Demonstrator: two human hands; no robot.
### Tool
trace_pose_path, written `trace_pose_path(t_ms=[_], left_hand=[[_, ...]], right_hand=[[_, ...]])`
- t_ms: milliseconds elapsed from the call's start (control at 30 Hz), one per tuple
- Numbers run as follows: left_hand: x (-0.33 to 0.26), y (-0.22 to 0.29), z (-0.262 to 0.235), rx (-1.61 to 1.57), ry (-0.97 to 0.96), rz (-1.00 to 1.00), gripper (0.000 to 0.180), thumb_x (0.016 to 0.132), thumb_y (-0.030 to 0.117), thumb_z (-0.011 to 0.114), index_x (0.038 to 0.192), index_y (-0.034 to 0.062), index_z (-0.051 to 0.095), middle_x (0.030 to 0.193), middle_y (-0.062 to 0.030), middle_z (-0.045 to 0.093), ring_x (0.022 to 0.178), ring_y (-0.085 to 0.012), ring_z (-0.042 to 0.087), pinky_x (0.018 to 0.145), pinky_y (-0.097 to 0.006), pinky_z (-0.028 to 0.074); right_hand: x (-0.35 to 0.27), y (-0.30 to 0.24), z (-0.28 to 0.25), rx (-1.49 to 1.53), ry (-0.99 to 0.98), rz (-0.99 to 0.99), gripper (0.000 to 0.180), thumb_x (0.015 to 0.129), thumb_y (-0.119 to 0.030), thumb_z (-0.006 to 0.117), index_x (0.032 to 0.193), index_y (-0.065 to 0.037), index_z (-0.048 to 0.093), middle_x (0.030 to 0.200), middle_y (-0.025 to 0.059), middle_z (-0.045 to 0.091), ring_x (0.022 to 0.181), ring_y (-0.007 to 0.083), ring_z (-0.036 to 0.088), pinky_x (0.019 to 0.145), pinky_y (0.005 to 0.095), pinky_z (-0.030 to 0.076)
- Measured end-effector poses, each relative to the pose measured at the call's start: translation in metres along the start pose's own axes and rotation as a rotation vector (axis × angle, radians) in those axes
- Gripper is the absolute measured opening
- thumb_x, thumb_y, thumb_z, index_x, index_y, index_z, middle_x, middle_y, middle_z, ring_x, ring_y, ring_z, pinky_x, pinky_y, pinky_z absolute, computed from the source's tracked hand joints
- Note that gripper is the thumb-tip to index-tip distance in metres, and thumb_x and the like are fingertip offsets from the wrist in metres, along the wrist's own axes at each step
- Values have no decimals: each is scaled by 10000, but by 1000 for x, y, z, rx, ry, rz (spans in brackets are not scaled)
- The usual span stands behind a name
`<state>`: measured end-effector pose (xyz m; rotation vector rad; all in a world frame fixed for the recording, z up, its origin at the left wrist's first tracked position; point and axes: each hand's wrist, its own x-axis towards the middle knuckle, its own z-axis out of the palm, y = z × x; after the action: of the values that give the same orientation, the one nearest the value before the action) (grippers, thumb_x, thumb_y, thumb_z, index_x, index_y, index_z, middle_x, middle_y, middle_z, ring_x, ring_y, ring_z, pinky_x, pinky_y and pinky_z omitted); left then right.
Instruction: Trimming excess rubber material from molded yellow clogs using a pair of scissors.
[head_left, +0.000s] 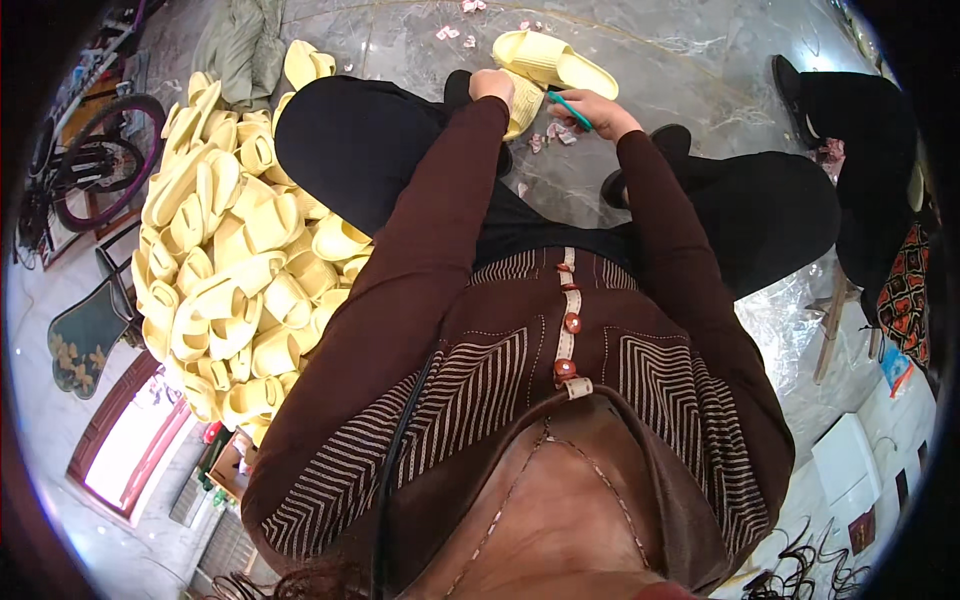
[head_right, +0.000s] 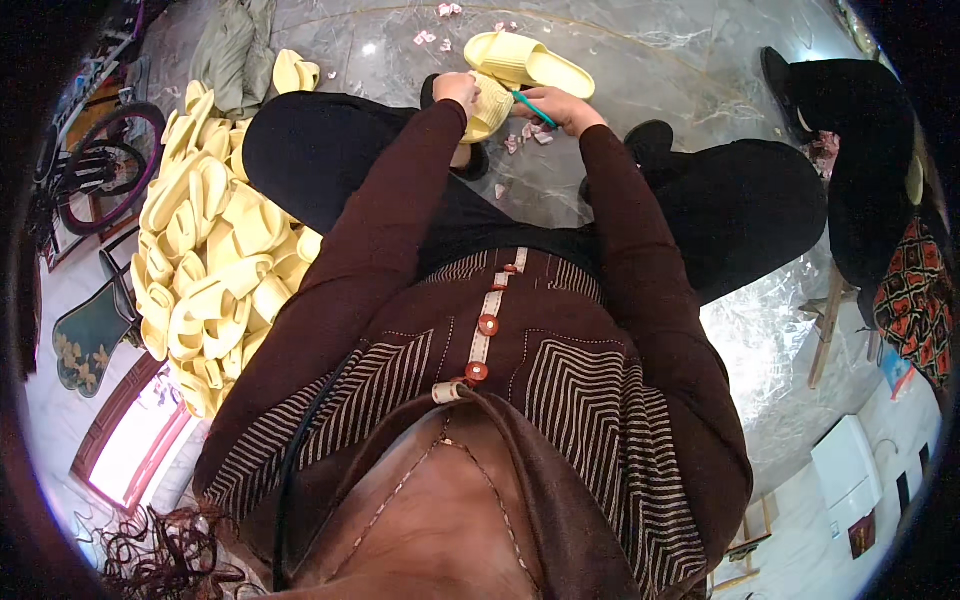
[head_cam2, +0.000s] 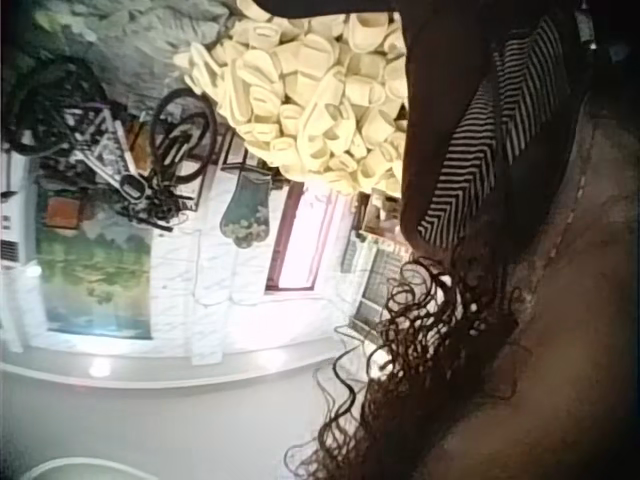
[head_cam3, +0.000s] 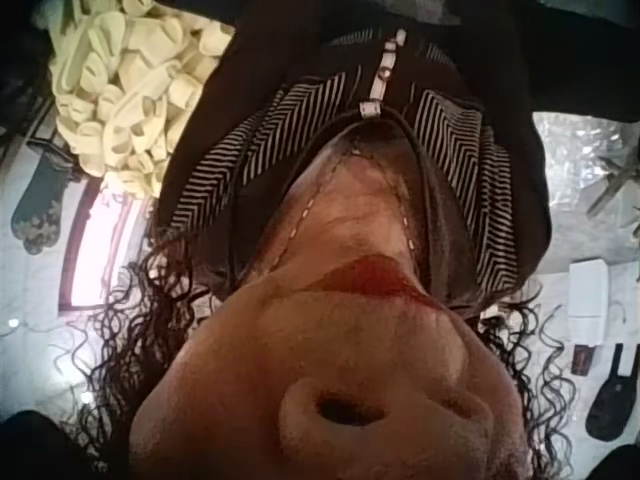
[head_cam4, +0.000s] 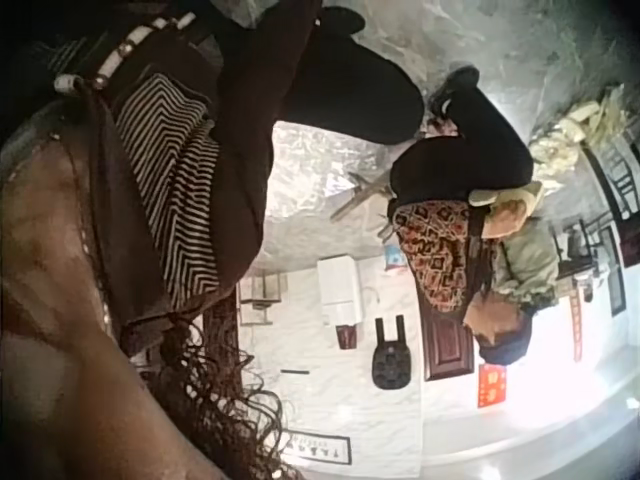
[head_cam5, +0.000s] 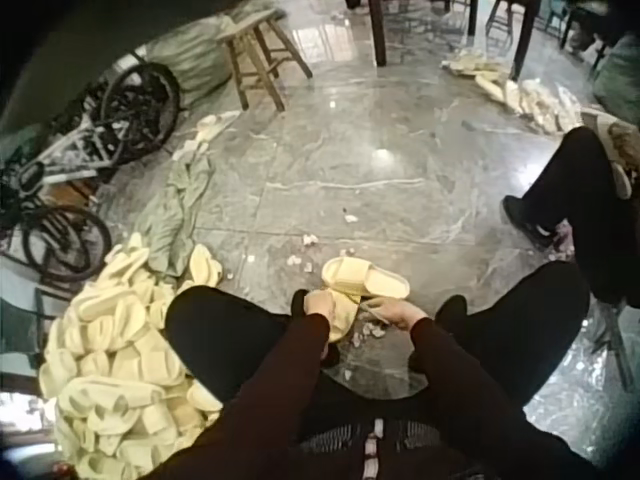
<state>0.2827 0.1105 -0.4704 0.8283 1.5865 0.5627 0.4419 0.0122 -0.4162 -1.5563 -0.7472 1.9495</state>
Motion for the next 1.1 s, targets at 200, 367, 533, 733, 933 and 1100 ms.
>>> trace_pose_path(t_ms=[200, 367, 533, 733, 933, 1100], left_hand=[[14, -23, -20, 167, 136, 189, 144, 719, 87, 483, 684, -15, 578, 576, -111, 555, 472, -200, 526, 427, -325, 378], [1, -14, -20, 399, 169, 290, 175, 720, 107, 488, 664, -16, 600, 564, -115, 566, 494, -202, 554, 452, -322, 395], [-5, -14, -15, 290, 203, 235, 196, 721, 121, 487, 670, -25, 607, 555, -117, 571, 513, -203, 571, 465, -311, 408], [3, -20, -18, 387, 133, 293, 177, 735, 119, 496, 716, -17, 607, 585, -111, 572, 483, -192, 549, 447, -301, 413], [-1, -8, -22, 10, 328, 224, 149, 732, 110, 528, 799, -3, 600, 597, -93, 554, 462, -181, 527, 431, -303, 408], [-55, 28, -9, 421, -593, 1029, 195, 732, 147, 543, 888, 36, 582, 530, -74, 478, 446, -202, 501, 416, -326, 403]], right_hand=[[11, -17, 14, -100, -160, -4, 251, 741, -281, 605, 879, -74, 574, 639, -37, 478, 563, 42, 446, 461, 188, 334], [19, -14, 18, 0, -218, -21, 272, 748, -315, 603, 858, -68, 578, 642, -39, 478, 565, 42, 448, 447, 195, 335], [24, -12, 20, 71, -189, -40, 276, 747, -303, 608, 863, -55, 579, 631, -38, 478, 538, 45, 445, 422, 195, 328], [19, -18, 23, 24, 25, -101, 241, 732, -275, 629, 817, -54, 585, 591, -25, 475, 476, 54, 427, 390, 195, 311], [26, -15, 16, 208, 219, -206, 226, 729, -266, 631, 754, -47, 578, 578, -7, 484, 455, 75, 436, 381, 207, 315], [24, 5, -12, 445, 420, -170, 202, 725, -224, 624, 735, -35, 554, 578, 18, 497, 451, 105, 458, 380, 227, 346]])
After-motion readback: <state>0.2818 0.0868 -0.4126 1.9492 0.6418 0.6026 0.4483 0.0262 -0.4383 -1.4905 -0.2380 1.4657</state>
